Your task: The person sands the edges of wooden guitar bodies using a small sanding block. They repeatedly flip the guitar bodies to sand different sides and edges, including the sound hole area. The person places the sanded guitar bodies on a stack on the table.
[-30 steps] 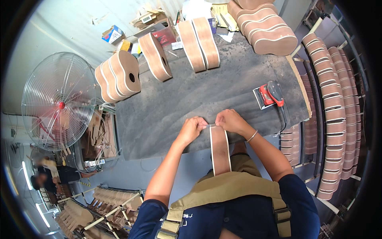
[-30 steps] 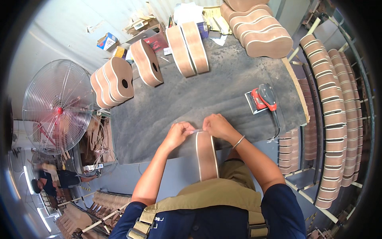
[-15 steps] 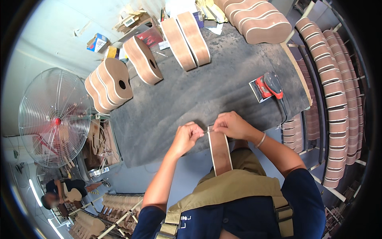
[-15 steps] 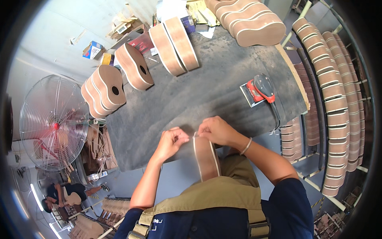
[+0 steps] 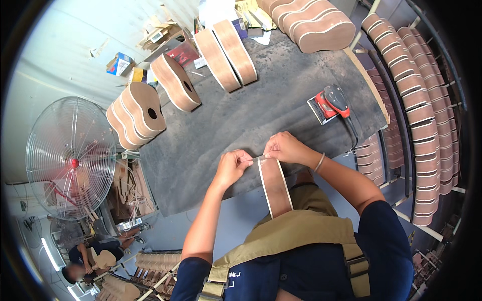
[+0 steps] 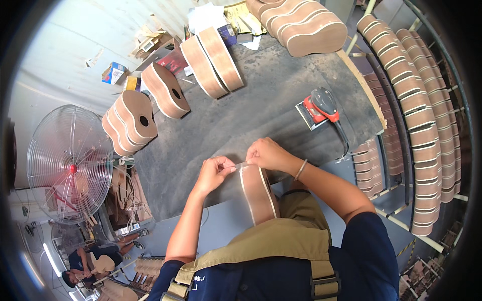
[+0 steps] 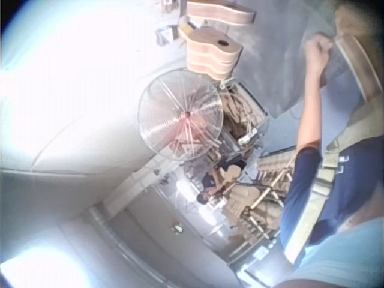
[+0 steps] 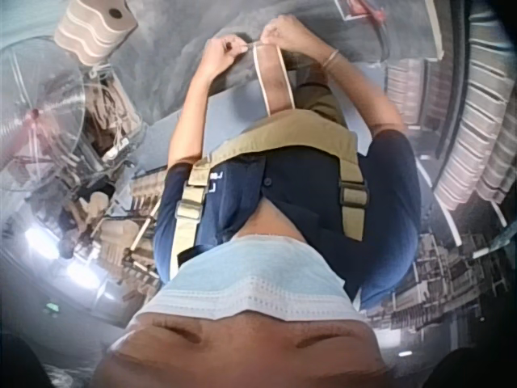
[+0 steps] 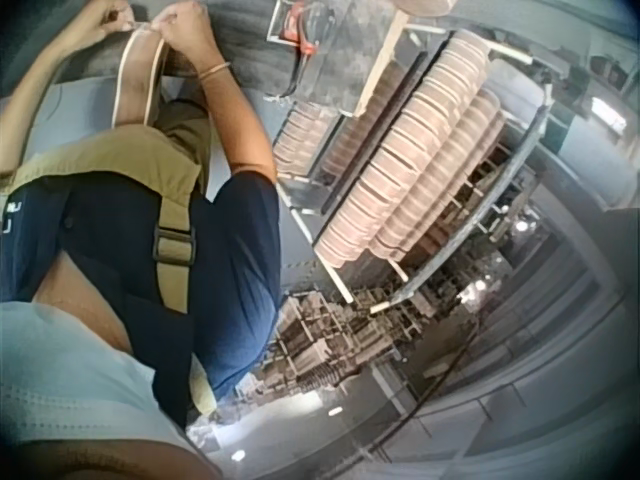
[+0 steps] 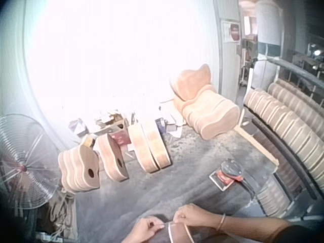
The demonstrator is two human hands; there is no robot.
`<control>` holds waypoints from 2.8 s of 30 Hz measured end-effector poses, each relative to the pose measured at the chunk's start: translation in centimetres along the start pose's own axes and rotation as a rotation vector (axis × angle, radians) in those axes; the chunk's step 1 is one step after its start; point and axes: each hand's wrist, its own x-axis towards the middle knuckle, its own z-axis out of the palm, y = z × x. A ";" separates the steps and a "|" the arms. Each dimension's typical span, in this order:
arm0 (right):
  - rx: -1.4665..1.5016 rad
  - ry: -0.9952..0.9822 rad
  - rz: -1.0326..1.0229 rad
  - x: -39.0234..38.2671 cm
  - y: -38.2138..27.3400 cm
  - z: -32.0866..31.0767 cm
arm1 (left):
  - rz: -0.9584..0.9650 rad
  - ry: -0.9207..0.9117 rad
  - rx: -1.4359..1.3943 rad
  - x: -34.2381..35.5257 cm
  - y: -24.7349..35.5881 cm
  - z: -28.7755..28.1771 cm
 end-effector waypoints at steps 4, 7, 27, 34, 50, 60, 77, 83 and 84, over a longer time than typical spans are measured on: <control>-0.020 0.044 -0.080 -2.1 -2.3 -0.1 | 0.056 0.020 0.009 -1.1 -0.4 0.4; -0.040 0.057 -0.141 -2.5 -2.5 -0.6 | 0.126 0.017 0.012 -1.7 1.2 -0.2; -0.411 0.170 -0.569 -13.2 -1.5 6.5 | 0.407 0.265 0.290 -13.1 -0.6 7.8; -0.093 -0.031 -0.276 -13.4 -5.4 3.5 | 0.323 0.070 0.062 -13.1 2.7 4.3; -0.206 0.197 -0.091 -3.9 -0.8 -0.6 | 0.230 0.017 0.073 2.6 -0.9 2.8; -0.084 0.207 -0.085 -3.8 -0.4 -0.7 | 0.201 -0.003 0.056 2.7 1.2 2.5; -0.290 0.318 -0.344 -9.0 -2.6 0.4 | 0.532 0.242 0.346 -3.0 3.4 4.3; -0.061 0.229 -0.172 -5.4 0.1 -0.9 | 0.398 0.212 0.299 -0.5 4.1 4.0; -0.109 0.245 -0.204 -6.2 0.1 -0.3 | 0.424 0.210 0.325 -0.7 4.1 4.0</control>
